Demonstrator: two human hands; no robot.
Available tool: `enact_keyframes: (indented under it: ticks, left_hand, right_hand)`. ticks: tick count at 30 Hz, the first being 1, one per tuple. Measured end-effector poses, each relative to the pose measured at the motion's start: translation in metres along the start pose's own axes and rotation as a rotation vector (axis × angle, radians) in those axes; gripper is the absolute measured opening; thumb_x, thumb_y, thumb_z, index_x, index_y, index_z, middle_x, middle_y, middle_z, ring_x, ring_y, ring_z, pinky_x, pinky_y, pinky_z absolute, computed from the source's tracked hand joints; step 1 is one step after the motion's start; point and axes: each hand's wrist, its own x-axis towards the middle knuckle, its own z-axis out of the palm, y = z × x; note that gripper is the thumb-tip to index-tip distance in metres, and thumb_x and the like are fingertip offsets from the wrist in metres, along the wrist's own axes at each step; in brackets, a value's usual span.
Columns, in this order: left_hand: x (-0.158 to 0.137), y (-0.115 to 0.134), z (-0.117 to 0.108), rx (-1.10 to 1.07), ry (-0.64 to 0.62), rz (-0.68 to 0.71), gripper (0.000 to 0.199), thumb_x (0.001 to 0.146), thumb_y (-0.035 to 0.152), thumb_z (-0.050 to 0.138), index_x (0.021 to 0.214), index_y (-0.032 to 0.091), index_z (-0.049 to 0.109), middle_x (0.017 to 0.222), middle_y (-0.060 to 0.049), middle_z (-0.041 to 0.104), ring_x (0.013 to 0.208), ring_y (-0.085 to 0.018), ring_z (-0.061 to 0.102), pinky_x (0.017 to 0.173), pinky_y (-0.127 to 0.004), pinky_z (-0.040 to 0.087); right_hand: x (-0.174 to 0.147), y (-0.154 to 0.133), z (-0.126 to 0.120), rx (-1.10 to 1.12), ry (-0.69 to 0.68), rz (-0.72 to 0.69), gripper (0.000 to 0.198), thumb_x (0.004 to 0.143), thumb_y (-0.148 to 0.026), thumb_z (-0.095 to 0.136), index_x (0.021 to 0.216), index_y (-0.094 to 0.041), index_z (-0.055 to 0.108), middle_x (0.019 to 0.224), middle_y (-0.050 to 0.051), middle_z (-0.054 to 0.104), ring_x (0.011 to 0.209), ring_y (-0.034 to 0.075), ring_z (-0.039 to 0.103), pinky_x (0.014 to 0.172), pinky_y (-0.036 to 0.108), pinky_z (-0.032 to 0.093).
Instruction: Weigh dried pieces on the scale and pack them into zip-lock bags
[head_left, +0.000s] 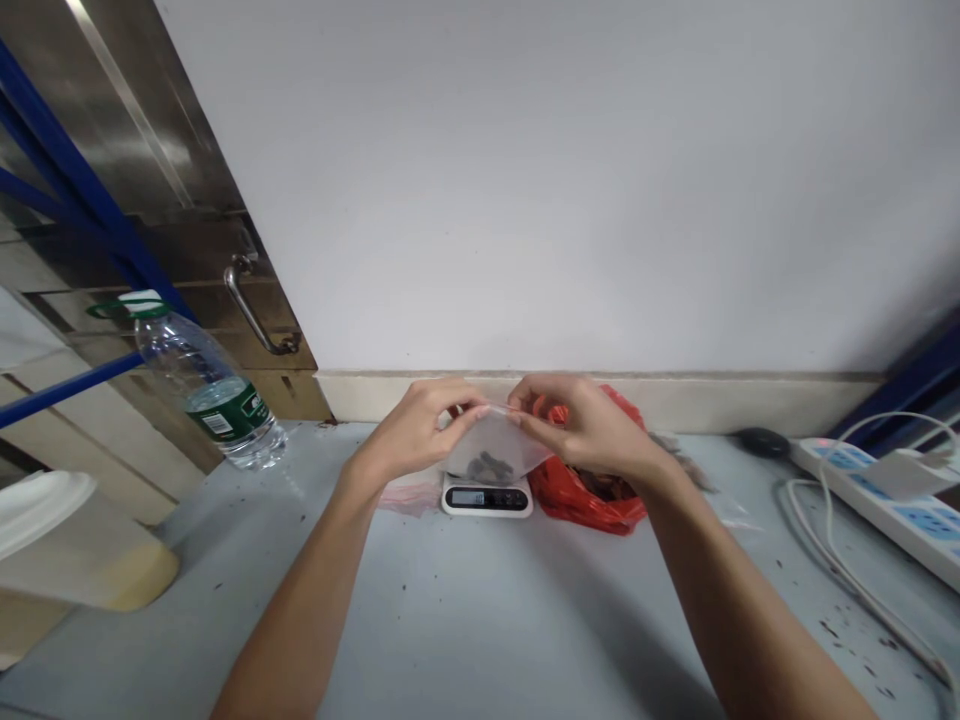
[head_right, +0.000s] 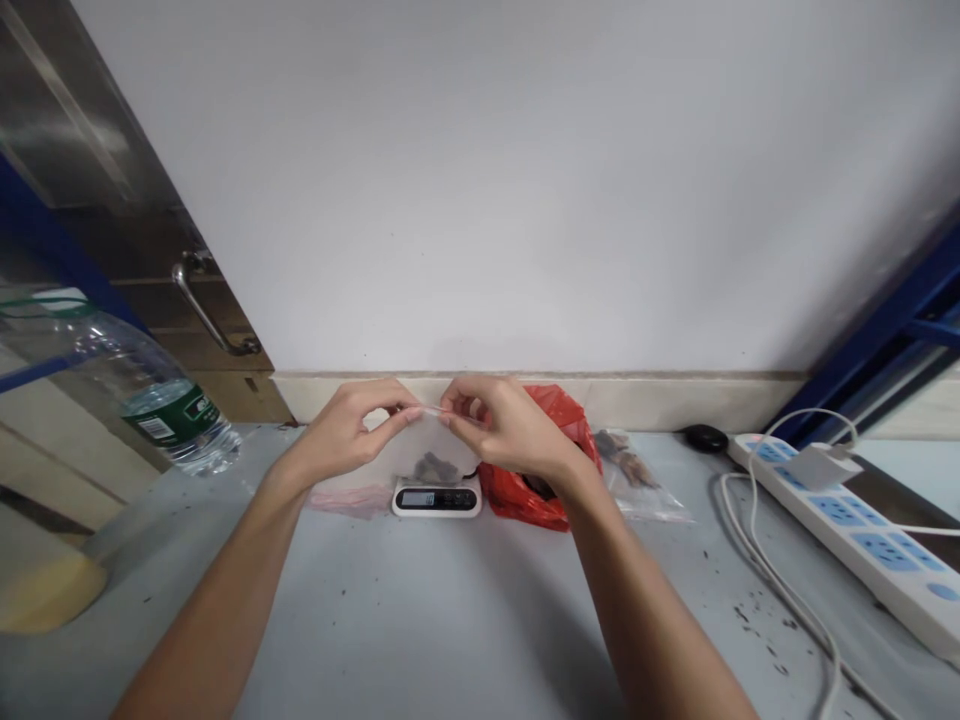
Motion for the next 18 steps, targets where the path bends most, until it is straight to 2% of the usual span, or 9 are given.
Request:
enact_keyframes:
  ticks: [5, 9, 18]
  left_hand:
    - [0.0, 0.003, 0.004, -0.007, -0.015, 0.01, 0.027, 0.097, 0.027, 0.051, 0.075, 0.019, 0.065, 0.072, -0.001, 0.068, 0.068, -0.015, 0.058, 0.065, -0.026, 0.043]
    - [-0.001, 0.003, 0.005, 0.044, 0.034, 0.053, 0.029, 0.098, 0.028, 0.05, 0.072, 0.019, 0.061, 0.069, 0.0, 0.062, 0.066, -0.015, 0.055, 0.065, -0.026, 0.041]
    - [-0.002, -0.006, -0.01, 0.119, 0.09, 0.089, 0.028, 0.098, 0.025, 0.052, 0.072, 0.019, 0.061, 0.07, 0.0, 0.062, 0.065, -0.014, 0.056, 0.064, -0.025, 0.043]
  right_hand:
    - [0.001, -0.002, 0.005, 0.024, -0.002, -0.023, 0.019, 0.09, -0.036, 0.06, 0.082, -0.021, 0.068, 0.082, 0.006, 0.074, 0.072, 0.018, 0.063, 0.066, 0.03, 0.049]
    - [0.002, 0.002, 0.009, -0.008, 0.022, -0.056, 0.017, 0.09, -0.032, 0.058, 0.082, -0.02, 0.067, 0.08, 0.005, 0.072, 0.069, 0.017, 0.06, 0.065, 0.03, 0.047]
    - [0.002, 0.013, -0.002, -0.029, 0.003, 0.024, 0.017, 0.089, -0.033, 0.055, 0.081, -0.021, 0.063, 0.077, 0.004, 0.069, 0.069, 0.017, 0.06, 0.065, 0.029, 0.045]
